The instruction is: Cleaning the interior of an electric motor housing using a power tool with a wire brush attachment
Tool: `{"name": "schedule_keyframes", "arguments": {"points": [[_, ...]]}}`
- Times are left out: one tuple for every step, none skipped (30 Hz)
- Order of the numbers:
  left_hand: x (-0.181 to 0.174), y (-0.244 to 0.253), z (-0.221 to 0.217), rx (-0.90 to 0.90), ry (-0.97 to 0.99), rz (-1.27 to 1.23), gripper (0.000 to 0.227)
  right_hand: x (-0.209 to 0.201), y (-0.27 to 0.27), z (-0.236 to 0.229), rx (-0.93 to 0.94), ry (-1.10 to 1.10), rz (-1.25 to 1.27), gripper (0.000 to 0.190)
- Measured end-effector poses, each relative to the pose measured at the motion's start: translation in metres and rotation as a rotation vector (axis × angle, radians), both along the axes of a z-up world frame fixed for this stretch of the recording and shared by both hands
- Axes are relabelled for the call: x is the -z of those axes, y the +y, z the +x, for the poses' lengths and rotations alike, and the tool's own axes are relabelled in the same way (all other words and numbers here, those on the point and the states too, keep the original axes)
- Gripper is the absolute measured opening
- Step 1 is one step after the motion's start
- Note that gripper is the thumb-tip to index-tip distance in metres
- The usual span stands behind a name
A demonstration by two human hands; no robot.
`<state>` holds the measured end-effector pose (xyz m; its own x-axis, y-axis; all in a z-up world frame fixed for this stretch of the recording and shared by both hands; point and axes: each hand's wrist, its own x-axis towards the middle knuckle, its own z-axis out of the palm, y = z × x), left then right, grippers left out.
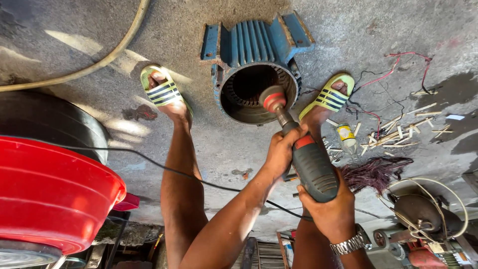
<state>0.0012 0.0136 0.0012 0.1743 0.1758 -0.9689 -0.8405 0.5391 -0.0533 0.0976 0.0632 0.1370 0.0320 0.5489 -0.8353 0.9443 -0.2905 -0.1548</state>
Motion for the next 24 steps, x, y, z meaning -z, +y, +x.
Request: {"name": "schedule_keyframes", "arguments": {"points": [[-0.001,0.005,-0.004,0.001,-0.001,0.0,0.039,-0.001,0.0,-0.004,0.001,-0.001,0.0,0.051],[-0.003,0.01,-0.008,-0.013,-0.022,0.001,0.039,-0.002,0.0,-0.009,-0.007,-0.007,0.042,0.056],[-0.005,0.015,-0.013,-0.028,-0.042,-0.006,0.039,-0.004,0.001,-0.014,-0.016,-0.011,0.076,0.06],[-0.004,0.02,-0.016,-0.027,-0.043,-0.013,0.039,-0.002,0.005,-0.016,-0.016,-0.012,0.069,0.06],[-0.003,0.026,-0.016,-0.069,-0.042,0.019,0.038,-0.001,0.009,-0.016,0.003,0.017,0.07,0.059],[-0.002,0.032,-0.016,-0.111,-0.041,0.052,0.038,0.0,0.014,-0.016,0.021,0.047,0.071,0.058],[-0.003,0.031,-0.017,-0.112,-0.04,0.06,0.038,0.0,0.012,-0.016,0.02,0.048,0.08,0.058],[-0.003,0.031,-0.018,-0.099,-0.041,0.052,0.036,0.0,0.011,-0.017,0.034,0.043,0.074,0.058],[-0.006,0.029,-0.018,-0.089,-0.04,0.03,0.034,-0.002,0.01,-0.016,0.047,0.04,0.054,0.057],[-0.008,0.025,-0.018,-0.093,-0.038,0.024,0.034,-0.002,0.005,-0.012,0.043,0.042,0.048,0.057],[-0.009,0.02,-0.018,-0.04,-0.036,0.002,0.036,-0.002,-0.003,-0.009,0.048,0.024,0.042,0.051],[-0.011,0.016,-0.017,0.013,-0.033,-0.02,0.038,-0.002,-0.009,-0.006,0.054,0.006,0.037,0.047],[-0.012,0.013,-0.02,0.016,-0.036,-0.016,0.038,-0.001,-0.015,-0.007,0.058,0.003,0.041,0.047],[-0.013,0.01,-0.024,0.072,-0.025,-0.029,0.04,0.0,-0.019,-0.009,0.045,0.016,0.052,0.043],[-0.016,0.006,-0.027,0.125,-0.012,-0.047,0.042,0.0,-0.025,-0.009,0.031,0.03,0.059,0.039],[-0.017,0.007,-0.03,0.128,-0.013,-0.046,0.042,-0.001,-0.027,-0.013,0.034,0.028,0.059,0.039],[-0.018,0.007,-0.033,0.132,-0.025,-0.049,0.04,-0.003,-0.029,-0.017,0.047,0.019,0.067,0.039],[-0.019,0.008,-0.036,0.137,-0.038,-0.052,0.038,-0.003,-0.031,-0.021,0.06,0.01,0.075,0.039],[-0.019,0.008,-0.037,0.141,-0.041,-0.056,0.038,-0.004,-0.031,-0.024,0.064,0.006,0.072,0.039],[-0.018,0.009,-0.037,0.212,-0.016,-0.084,0.04,-0.004,-0.031,-0.026,0.118,0.034,0.051,0.032],[-0.016,0.01,-0.037,0.283,0.007,-0.103,0.042,-0.003,-0.031,-0.029,0.172,0.061,0.039,0.026],[-0.019,0.014,-0.039,0.288,0.002,-0.098,0.042,-0.003,-0.037,-0.026,0.177,0.055,0.043,0.026],[-0.023,0.017,-0.042,0.372,0.009,-0.136,0.043,-0.003,-0.042,-0.023,0.365,0.056,-0.025,0.018],[-0.027,0.021,-0.046,0.457,0.017,-0.174,0.044,-0.002,-0.047,-0.02,0.554,0.056,-0.093,0.012]]}}
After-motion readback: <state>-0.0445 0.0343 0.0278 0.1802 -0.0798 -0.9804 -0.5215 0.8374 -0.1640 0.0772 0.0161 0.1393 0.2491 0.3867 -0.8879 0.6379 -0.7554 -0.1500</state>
